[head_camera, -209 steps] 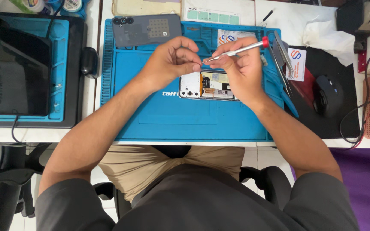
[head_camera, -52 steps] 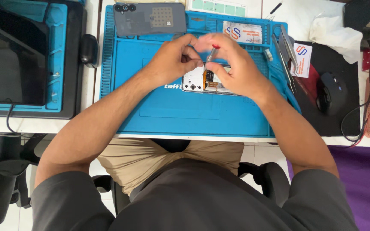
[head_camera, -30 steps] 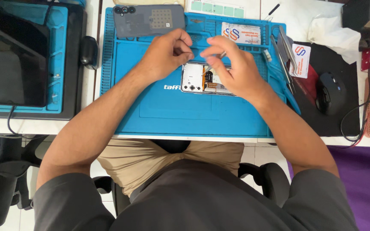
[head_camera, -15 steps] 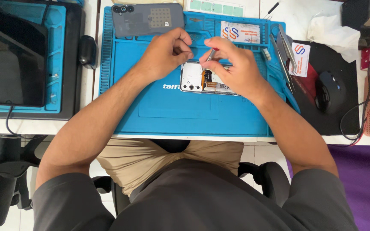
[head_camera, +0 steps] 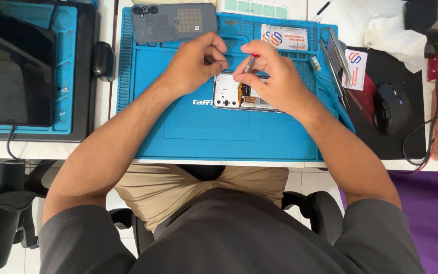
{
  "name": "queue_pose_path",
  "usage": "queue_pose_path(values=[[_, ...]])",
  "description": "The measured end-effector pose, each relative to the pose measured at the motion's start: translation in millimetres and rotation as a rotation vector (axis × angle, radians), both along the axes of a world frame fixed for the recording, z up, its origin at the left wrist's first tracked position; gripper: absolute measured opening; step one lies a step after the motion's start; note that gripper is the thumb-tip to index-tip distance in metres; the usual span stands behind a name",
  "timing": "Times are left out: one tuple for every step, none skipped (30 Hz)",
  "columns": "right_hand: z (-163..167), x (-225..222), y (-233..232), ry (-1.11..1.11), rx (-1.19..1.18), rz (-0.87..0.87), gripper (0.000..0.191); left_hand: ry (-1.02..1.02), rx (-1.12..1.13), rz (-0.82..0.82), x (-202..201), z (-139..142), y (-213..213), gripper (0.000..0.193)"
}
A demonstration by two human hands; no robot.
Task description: The person disassembles a smartphone on a blue anti-static mat, removes the SIM tray, and uses a screwdriver to unscrew and reattach internal components. They briefly power on the device to test the screen before continuing the repair.
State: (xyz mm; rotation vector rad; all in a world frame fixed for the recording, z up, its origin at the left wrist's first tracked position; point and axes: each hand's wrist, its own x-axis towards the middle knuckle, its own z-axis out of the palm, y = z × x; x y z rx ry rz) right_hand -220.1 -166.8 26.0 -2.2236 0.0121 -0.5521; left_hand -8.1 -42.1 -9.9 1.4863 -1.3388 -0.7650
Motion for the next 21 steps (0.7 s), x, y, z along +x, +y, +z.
queue_pose_path(values=[[-2, 2, 3, -0.011, -0.021, -0.032, 0.054, 0.004, 0.001, -0.001, 0, 0, 0, 0.026], [-4, 3, 6, -0.023, -0.043, -0.063, 0.055, 0.008, 0.001, -0.001, 0, 0, 0, 0.026], [-4, 4, 9, -0.034, -0.06, -0.076, 0.055, 0.009, -0.001, -0.001, 0, 0, 0, 0.026], [-3, 4, 11, -0.045, -0.076, -0.089, 0.055, 0.01, -0.004, -0.002, 0, 0, 0, 0.026], [-2, 4, 12, -0.057, -0.094, -0.104, 0.056, 0.011, -0.007, -0.004, 0, 0, 0, 0.025], [1, 2, 12, -0.052, -0.104, -0.075, 0.054, 0.016, -0.003, -0.002, 0, -1, 0, 0.025], [5, -1, 9, -0.047, -0.114, -0.044, 0.052, 0.02, 0.001, 0.002, -1, -1, 0, 0.025], [8, -3, 6, -0.044, -0.123, -0.01, 0.05, 0.023, 0.005, 0.009, 0, -1, 0, 0.026], [11, -5, 3, -0.022, -0.085, 0.025, 0.048, 0.024, -0.001, 0.008, 0, -1, 0, 0.025], [13, -6, 1, 0.002, -0.045, 0.058, 0.046, 0.026, -0.006, 0.005, 1, -1, 0, 0.025], [13, -7, 0, 0.028, -0.006, 0.086, 0.044, 0.032, -0.01, -0.003, 0, -2, 0, 0.025], [12, -7, 1, 0.024, -0.018, 0.039, 0.044, 0.026, -0.008, -0.003, -1, -2, -1, 0.025], [10, -5, 2, 0.018, -0.031, -0.008, 0.044, 0.017, -0.008, -0.003, 0, -2, -1, 0.026], [8, -2, 4, 0.009, -0.042, -0.052, 0.044, 0.007, -0.006, 0.001, 0, -2, -1, 0.026], [7, -1, 7, -0.016, -0.081, -0.101, 0.045, 0.011, -0.007, 0.0, 0, -2, -1, 0.026], [5, 1, 8, -0.04, -0.119, -0.15, 0.047, 0.016, -0.008, 0.001, 0, -2, -1, 0.026], [5, 2, 9, -0.065, -0.158, -0.198, 0.049, 0.02, -0.01, 0.002, 0, -2, -1, 0.026], [5, 3, 8, -0.101, -0.199, -0.16, 0.051, 0.022, -0.015, 0.002, 1, -2, 0, 0.025], [6, 2, 7, -0.136, -0.239, -0.123, 0.054, 0.025, -0.019, 0.0, 1, -2, 0, 0.025], [7, 1, 4, -0.169, -0.281, -0.087, 0.057, 0.029, -0.025, -0.004, 0, -2, 0, 0.025], [7, 0, 2, -0.125, -0.151, 0.002, 0.054, 0.018, -0.02, 0.0, 1, -2, -1, 0.025]])
